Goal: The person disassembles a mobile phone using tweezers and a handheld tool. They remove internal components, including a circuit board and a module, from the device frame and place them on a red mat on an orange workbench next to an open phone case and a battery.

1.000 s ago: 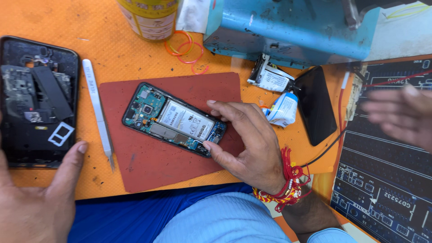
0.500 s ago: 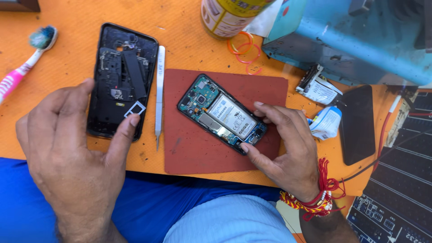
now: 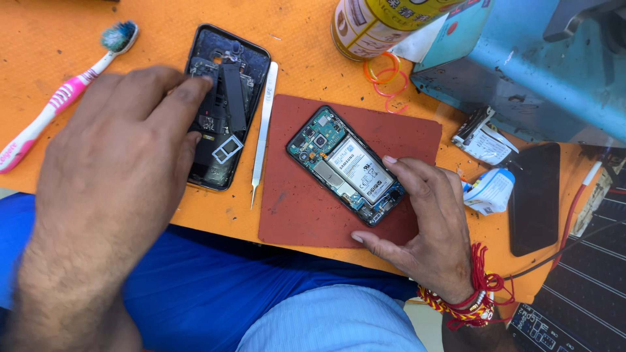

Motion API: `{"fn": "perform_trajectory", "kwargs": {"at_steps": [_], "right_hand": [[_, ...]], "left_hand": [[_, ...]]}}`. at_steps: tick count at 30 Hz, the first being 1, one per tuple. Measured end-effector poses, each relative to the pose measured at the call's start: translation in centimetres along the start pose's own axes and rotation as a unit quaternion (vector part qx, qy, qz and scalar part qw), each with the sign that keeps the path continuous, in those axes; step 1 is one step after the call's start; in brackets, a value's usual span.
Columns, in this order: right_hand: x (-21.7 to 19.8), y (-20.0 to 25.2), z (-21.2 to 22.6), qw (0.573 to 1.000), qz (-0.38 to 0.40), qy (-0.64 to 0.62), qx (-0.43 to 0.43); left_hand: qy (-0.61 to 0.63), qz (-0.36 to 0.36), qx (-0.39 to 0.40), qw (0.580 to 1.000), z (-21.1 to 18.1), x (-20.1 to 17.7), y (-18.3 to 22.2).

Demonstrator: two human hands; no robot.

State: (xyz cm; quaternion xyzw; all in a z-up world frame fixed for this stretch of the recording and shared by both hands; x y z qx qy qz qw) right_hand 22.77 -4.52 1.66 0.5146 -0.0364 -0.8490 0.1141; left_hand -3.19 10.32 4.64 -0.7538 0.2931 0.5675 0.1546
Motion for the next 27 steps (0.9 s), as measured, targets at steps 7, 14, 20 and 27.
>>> {"fn": "perform_trajectory", "kwargs": {"at_steps": [7,14,20,27], "right_hand": [[0.1,0.1,0.0,1.0,-0.003,-0.002,0.003],[0.2,-0.2,0.2,1.0,-0.006,-0.005,0.023],[0.1,-0.6,0.6,1.0,-0.005,0.009,0.009],[-0.6,-1.0,0.8,1.0,0.005,0.005,0.008]], "left_hand": [[-0.012,0.087,0.055,0.995,2.4,0.4,-2.3],[-0.015,0.108,0.031,0.994,3.2,1.2,-2.8],[0.032,0.065,0.039,0.997,3.0,1.4,-2.4],[0.043,0.047,0.045,0.997,3.2,1.7,-2.0]]}}
Point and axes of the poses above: each hand's wrist, its own y-axis away from the middle knuckle, its own x-axis out of the palm, z = x × y, the point moved 3 cm from there along -y, towards the middle knuckle, and after that the axes turned 13 degrees about z, right-handed, at the moved point
